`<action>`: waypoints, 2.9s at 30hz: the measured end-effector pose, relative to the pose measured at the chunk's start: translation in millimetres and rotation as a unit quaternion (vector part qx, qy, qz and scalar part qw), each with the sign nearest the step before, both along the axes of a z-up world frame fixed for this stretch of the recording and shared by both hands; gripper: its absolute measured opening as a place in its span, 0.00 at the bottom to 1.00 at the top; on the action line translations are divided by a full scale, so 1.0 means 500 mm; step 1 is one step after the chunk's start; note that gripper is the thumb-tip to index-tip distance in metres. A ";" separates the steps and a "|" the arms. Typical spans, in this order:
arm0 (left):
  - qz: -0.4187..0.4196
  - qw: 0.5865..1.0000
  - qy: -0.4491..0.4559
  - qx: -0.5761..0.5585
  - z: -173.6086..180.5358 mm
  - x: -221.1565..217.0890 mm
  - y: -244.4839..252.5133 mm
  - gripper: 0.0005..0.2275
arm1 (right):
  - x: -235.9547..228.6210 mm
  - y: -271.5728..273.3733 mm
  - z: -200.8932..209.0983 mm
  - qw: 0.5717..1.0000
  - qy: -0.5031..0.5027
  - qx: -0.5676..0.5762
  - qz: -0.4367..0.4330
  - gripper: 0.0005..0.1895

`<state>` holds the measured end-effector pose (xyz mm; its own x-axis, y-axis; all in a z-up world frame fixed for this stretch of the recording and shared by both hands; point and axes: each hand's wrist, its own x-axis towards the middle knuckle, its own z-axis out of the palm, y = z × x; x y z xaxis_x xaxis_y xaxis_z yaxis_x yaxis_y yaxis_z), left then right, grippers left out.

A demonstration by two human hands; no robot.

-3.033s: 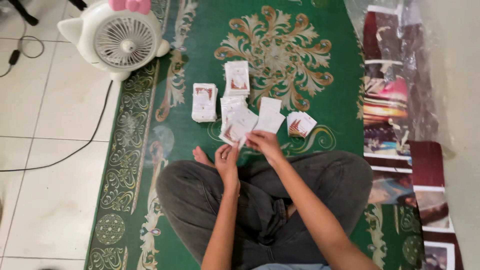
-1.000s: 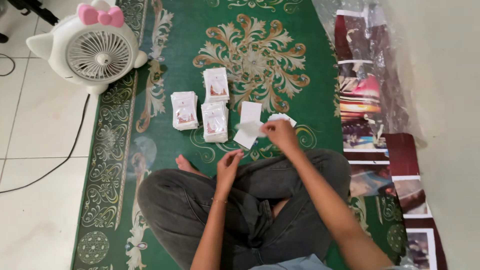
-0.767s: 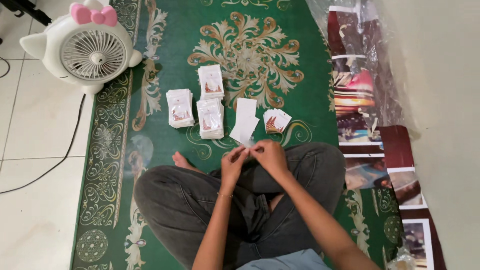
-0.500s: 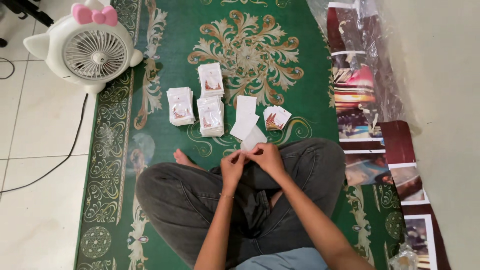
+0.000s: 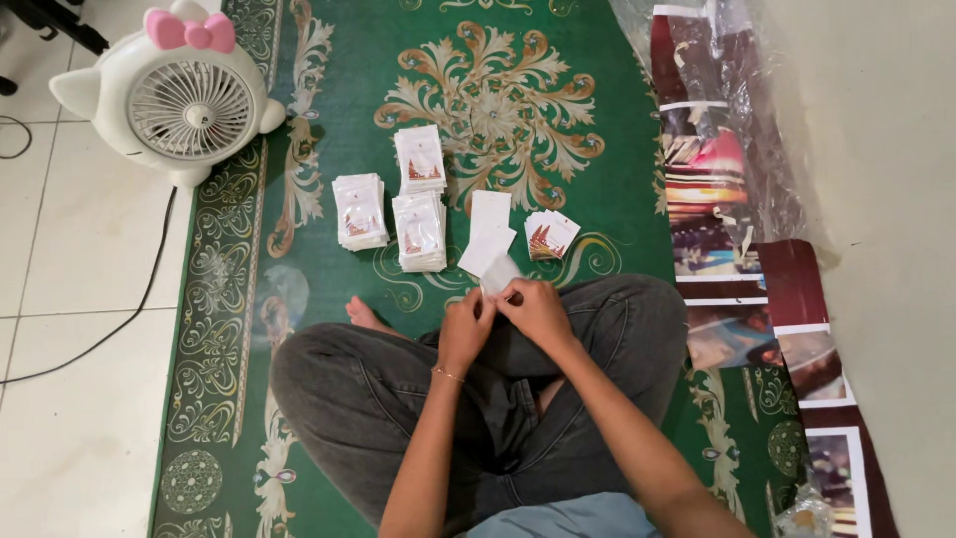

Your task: The person organizes cards by placing them into small paper sleeves by hand before stacking the sleeved cards on the floor.

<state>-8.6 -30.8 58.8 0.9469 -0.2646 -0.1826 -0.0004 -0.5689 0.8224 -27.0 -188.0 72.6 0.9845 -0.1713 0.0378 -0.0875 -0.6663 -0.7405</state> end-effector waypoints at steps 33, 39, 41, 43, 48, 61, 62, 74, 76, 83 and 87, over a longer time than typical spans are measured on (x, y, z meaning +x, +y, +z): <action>0.243 0.713 0.233 -0.615 -0.055 0.007 -0.078 0.18 | -0.053 0.025 0.017 0.984 -0.127 0.083 -0.091 0.10; 0.221 0.727 0.215 -0.614 -0.050 -0.014 -0.083 0.18 | -0.018 0.028 -0.035 0.909 0.025 0.360 -0.208 0.12; 0.228 0.737 0.211 -0.600 -0.025 -0.018 -0.068 0.17 | -0.013 0.019 -0.035 0.911 0.038 0.351 -0.213 0.12; 0.229 0.794 0.176 -0.534 0.032 -0.022 -0.041 0.22 | -0.010 0.006 -0.028 0.941 0.036 0.291 -0.166 0.09; 0.291 0.835 0.170 -0.436 -0.103 0.004 -0.034 0.20 | -0.008 0.004 -0.042 0.941 0.062 0.292 -0.161 0.12; 0.338 0.808 0.211 -0.433 -0.147 0.018 0.045 0.14 | -0.010 -0.006 -0.023 0.919 0.074 0.354 -0.158 0.11; 0.339 0.808 0.212 -0.432 -0.154 0.020 0.045 0.14 | -0.007 -0.006 -0.043 0.919 0.074 0.354 -0.157 0.11; 0.070 0.982 -0.158 -0.072 0.156 0.014 0.040 0.34 | 0.009 0.004 -0.047 0.961 0.077 0.240 -0.118 0.10; -0.151 0.960 -0.218 0.088 0.102 0.022 0.022 0.52 | 0.011 0.015 -0.030 0.977 0.094 0.168 -0.088 0.14; -0.139 0.933 -0.319 0.090 -0.027 0.059 -0.011 0.44 | 0.011 0.010 -0.067 0.978 0.103 0.154 -0.093 0.17; -0.164 0.928 -0.324 0.078 -0.015 0.061 -0.008 0.40 | 0.015 0.006 -0.034 0.971 0.137 0.168 -0.104 0.17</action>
<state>22.1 -35.0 51.4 0.7441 -0.5770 0.3368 -0.6611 -0.5632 0.4957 -19.4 -185.1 55.8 0.8928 -0.3246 -0.3122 -0.4178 -0.3381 -0.8433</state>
